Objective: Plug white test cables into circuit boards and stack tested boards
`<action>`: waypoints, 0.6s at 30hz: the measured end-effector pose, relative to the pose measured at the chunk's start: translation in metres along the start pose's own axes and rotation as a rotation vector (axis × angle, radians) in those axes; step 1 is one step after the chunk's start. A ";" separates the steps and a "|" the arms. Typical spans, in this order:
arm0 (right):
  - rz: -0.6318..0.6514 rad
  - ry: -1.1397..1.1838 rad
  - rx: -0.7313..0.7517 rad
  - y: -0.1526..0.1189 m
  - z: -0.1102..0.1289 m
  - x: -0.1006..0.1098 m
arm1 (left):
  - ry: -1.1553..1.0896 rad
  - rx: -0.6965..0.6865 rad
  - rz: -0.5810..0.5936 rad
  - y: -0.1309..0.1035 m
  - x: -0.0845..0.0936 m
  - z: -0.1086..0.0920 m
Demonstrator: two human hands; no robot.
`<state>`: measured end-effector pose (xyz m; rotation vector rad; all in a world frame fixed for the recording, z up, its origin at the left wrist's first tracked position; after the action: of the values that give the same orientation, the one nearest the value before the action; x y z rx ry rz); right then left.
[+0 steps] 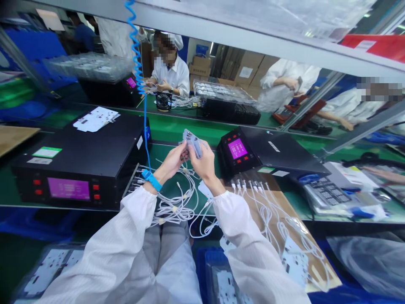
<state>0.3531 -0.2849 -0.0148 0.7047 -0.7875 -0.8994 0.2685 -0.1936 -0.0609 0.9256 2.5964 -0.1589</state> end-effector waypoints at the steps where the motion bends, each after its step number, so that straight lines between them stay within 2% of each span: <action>1: -0.040 -0.010 -0.038 0.001 -0.003 0.002 | 0.068 -0.015 -0.014 -0.001 0.000 0.003; 4: -0.191 -0.026 -0.219 0.002 -0.019 0.010 | 0.300 -0.079 -0.087 -0.010 0.001 0.013; 7: -0.347 0.047 -0.446 0.000 -0.045 0.013 | 0.519 -0.169 -0.121 -0.020 -0.005 0.022; 12: -0.582 0.371 -0.709 -0.012 -0.075 0.008 | 0.773 -0.273 -0.017 -0.025 -0.031 0.023; 16: -0.652 0.545 -0.969 -0.024 -0.085 0.007 | 0.924 -0.275 0.047 -0.029 -0.043 0.017; 18: -0.661 0.567 -1.044 -0.027 -0.088 0.011 | 0.999 -0.259 0.065 -0.034 -0.047 0.015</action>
<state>0.4197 -0.2886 -0.0794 0.2230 0.4828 -1.4289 0.2850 -0.2509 -0.0578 1.1831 3.3076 0.8487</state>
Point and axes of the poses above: each hand's wrist, its own y-axis towards the middle knuckle, its own x-axis out of the back of the hand, z = x × y, the point moved 6 cm from there along y, towards the middle knuckle, and after that the axes turned 4 degrees about -z, right-handed, at the moved point
